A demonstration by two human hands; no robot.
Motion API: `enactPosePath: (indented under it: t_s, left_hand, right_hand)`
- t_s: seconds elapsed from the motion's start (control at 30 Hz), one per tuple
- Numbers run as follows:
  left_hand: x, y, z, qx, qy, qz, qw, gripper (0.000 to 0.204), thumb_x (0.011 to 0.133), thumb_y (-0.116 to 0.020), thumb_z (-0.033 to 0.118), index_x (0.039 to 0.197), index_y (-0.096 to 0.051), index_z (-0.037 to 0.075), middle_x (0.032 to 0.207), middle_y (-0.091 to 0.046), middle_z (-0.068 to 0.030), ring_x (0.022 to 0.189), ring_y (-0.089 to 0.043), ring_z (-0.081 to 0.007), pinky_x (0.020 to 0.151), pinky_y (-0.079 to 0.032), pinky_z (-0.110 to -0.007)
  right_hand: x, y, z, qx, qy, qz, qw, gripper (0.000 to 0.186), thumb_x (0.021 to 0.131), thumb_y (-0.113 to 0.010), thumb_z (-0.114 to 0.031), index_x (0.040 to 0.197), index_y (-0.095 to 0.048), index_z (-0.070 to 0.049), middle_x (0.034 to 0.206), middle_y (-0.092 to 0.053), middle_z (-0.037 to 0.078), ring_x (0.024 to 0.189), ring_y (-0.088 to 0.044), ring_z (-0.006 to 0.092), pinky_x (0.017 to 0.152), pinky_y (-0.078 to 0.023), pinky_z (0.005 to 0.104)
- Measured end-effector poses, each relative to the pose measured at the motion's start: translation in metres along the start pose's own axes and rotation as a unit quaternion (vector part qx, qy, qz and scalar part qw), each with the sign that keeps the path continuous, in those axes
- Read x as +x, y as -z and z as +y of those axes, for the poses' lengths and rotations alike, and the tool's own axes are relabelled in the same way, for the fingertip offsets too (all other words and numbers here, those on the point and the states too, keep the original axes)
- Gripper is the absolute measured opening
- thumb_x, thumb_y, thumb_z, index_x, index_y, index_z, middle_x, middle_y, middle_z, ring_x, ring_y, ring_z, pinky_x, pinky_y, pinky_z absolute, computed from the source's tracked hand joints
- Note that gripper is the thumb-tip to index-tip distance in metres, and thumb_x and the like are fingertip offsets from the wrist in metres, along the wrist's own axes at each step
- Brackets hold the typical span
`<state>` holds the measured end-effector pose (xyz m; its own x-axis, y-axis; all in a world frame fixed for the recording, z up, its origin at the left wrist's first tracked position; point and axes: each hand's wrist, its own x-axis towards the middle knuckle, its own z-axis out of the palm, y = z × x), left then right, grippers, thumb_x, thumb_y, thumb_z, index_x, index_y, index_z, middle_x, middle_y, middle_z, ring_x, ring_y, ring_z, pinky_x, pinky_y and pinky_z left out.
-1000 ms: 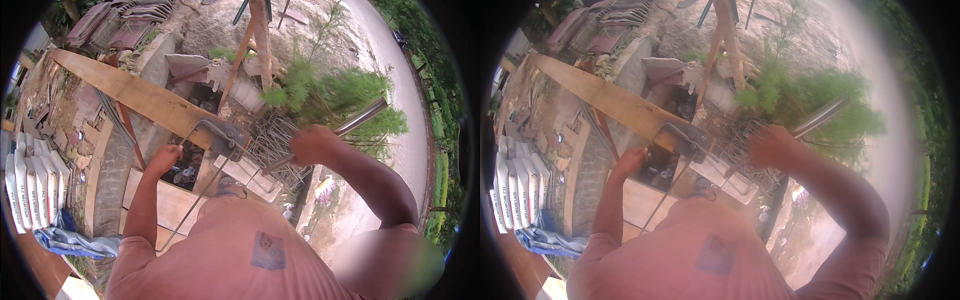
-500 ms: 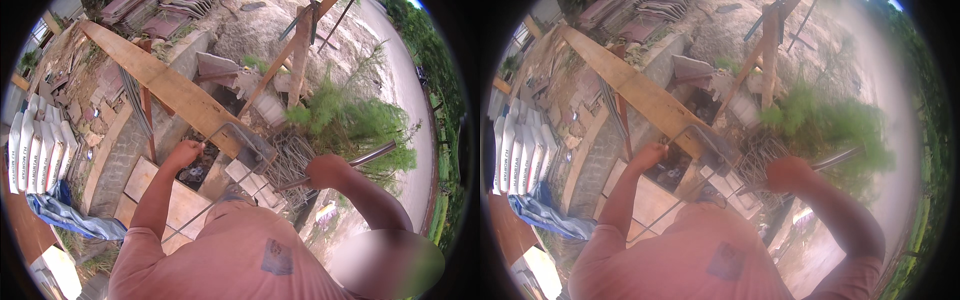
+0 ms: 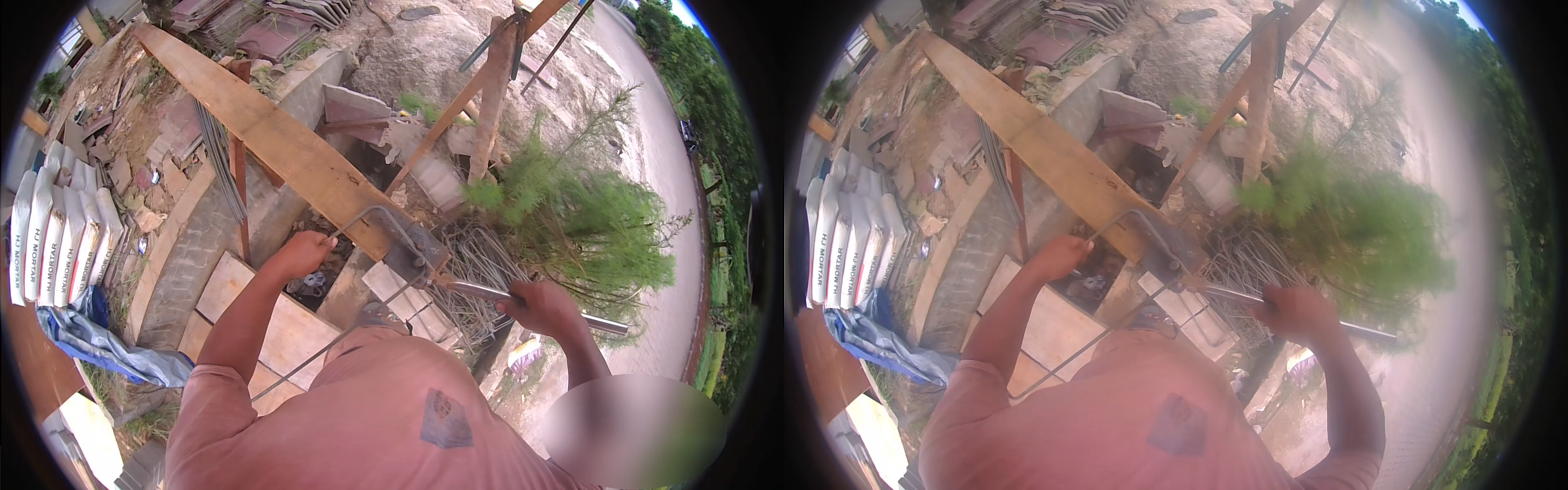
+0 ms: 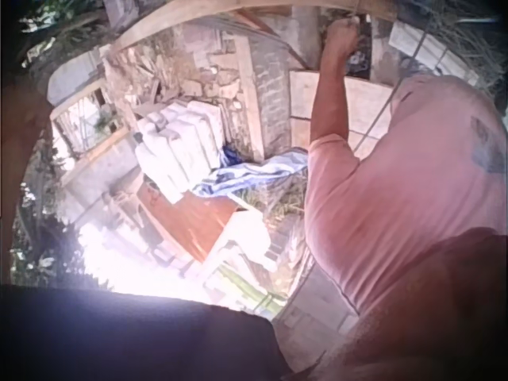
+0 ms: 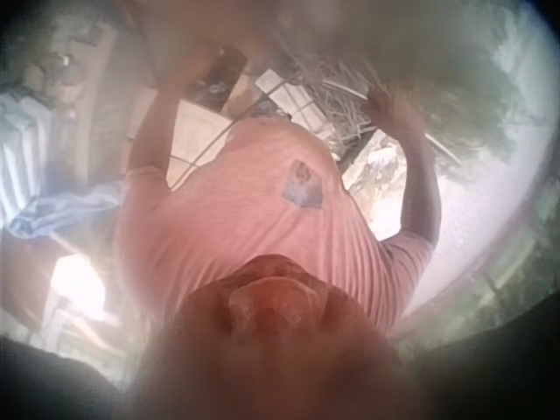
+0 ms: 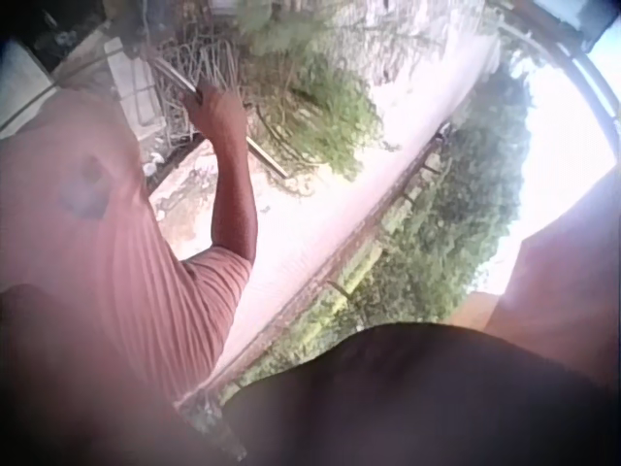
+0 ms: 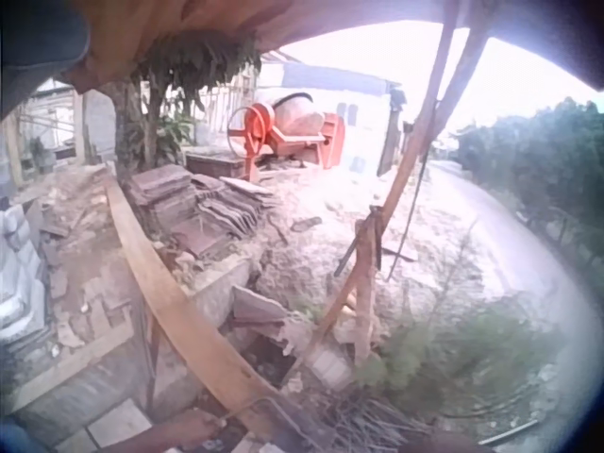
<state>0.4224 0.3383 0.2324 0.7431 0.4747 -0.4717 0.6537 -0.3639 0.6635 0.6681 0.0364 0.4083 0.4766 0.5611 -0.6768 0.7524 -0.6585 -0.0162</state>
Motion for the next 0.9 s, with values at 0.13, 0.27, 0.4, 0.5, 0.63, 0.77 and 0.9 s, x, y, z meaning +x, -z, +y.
enactPosePath:
  t_s: [0.13, 0.27, 0.4, 0.5, 0.63, 0.77, 0.9]
  left_hand:
    - [0.003, 0.001, -0.001, 0.031, -0.011, -0.006, 0.999, 0.045, 0.097, -0.044, 0.037, 0.081, -0.06, -0.002, 0.073, -0.06, -0.0157, 0.071, -0.057, -0.0299, 0.069, -0.044, -0.042]
    - [0.0, 0.004, 0.003, 0.058, -0.003, -0.007, 0.998, 0.046, 0.098, -0.044, 0.036, 0.083, -0.061, -0.004, 0.078, -0.061, -0.021, 0.077, -0.058, -0.0364, 0.072, -0.044, -0.045]
    - [-0.004, 0.005, 0.011, 0.048, -0.003, -0.006, 0.999, 0.046, 0.098, -0.044, 0.035, 0.083, -0.061, -0.005, 0.083, -0.062, -0.0278, 0.086, -0.059, -0.0453, 0.077, -0.044, -0.05]
    - [-0.001, 0.002, 0.009, 0.065, -0.029, -0.004, 0.997, 0.046, 0.098, -0.044, 0.035, 0.084, -0.061, -0.005, 0.083, -0.062, -0.0278, 0.086, -0.059, -0.0455, 0.078, -0.045, -0.05]
    - [0.002, 0.004, 0.006, 0.077, -0.018, -0.017, 0.997, 0.047, 0.098, -0.043, 0.036, 0.085, -0.061, -0.005, 0.083, -0.062, -0.0279, 0.085, -0.059, -0.0458, 0.077, -0.045, -0.05]
    - [-0.001, 0.002, 0.008, 0.079, -0.006, -0.022, 0.997, 0.047, 0.098, -0.042, 0.036, 0.087, -0.061, -0.005, 0.083, -0.063, -0.0274, 0.085, -0.06, -0.0448, 0.077, -0.046, -0.049]
    - [0.002, 0.001, 0.007, 0.099, -0.018, -0.019, 0.995, 0.048, 0.099, -0.04, 0.036, 0.089, -0.061, -0.006, 0.084, -0.062, -0.0264, 0.084, -0.06, -0.0432, 0.078, -0.046, -0.048]
  right_hand:
    - [-0.003, -0.011, 0.008, -0.036, 0.035, 0.071, 0.996, 0.035, 0.087, -0.062, -0.044, 0.086, -0.061, -0.009, 0.071, -0.063, 0.012, 0.072, -0.064, 0.0326, 0.066, -0.048, 0.0453]
    - [-0.002, -0.017, 0.014, 0.028, 0.107, 0.225, 0.968, 0.029, 0.085, -0.067, -0.036, 0.085, -0.06, -0.008, 0.075, -0.062, 0.013, 0.069, -0.062, 0.0352, 0.065, -0.047, 0.0457]
    - [0.016, -0.074, 0.031, 0.064, 0.143, 0.288, 0.945, 0.025, 0.086, -0.065, -0.034, 0.09, -0.058, -0.01, 0.075, -0.06, 0.011, 0.071, -0.062, 0.0315, 0.064, -0.049, 0.0437]
    - [0.025, -0.109, 0.036, -0.012, 0.119, 0.255, 0.959, 0.025, 0.083, -0.069, -0.031, 0.087, -0.055, -0.01, 0.075, -0.058, 0.01, 0.067, -0.061, 0.033, 0.059, -0.047, 0.0443]
    - [0.022, -0.102, 0.031, 0.046, 0.135, 0.295, 0.945, 0.027, 0.083, -0.069, -0.031, 0.086, -0.053, -0.01, 0.075, -0.058, 0.011, 0.067, -0.061, 0.0345, 0.057, -0.047, 0.0454]
    - [0.027, -0.115, 0.036, 0.124, 0.114, 0.316, 0.934, 0.029, 0.082, -0.069, -0.033, 0.085, -0.051, -0.01, 0.076, -0.06, 0.012, 0.068, -0.061, 0.0366, 0.058, -0.047, 0.047]
    - [0.027, -0.125, 0.035, 0.079, 0.06, 0.205, 0.974, 0.028, 0.083, -0.069, -0.032, 0.085, -0.051, -0.01, 0.078, -0.062, 0.013, 0.07, -0.062, 0.0372, 0.059, -0.047, 0.0478]
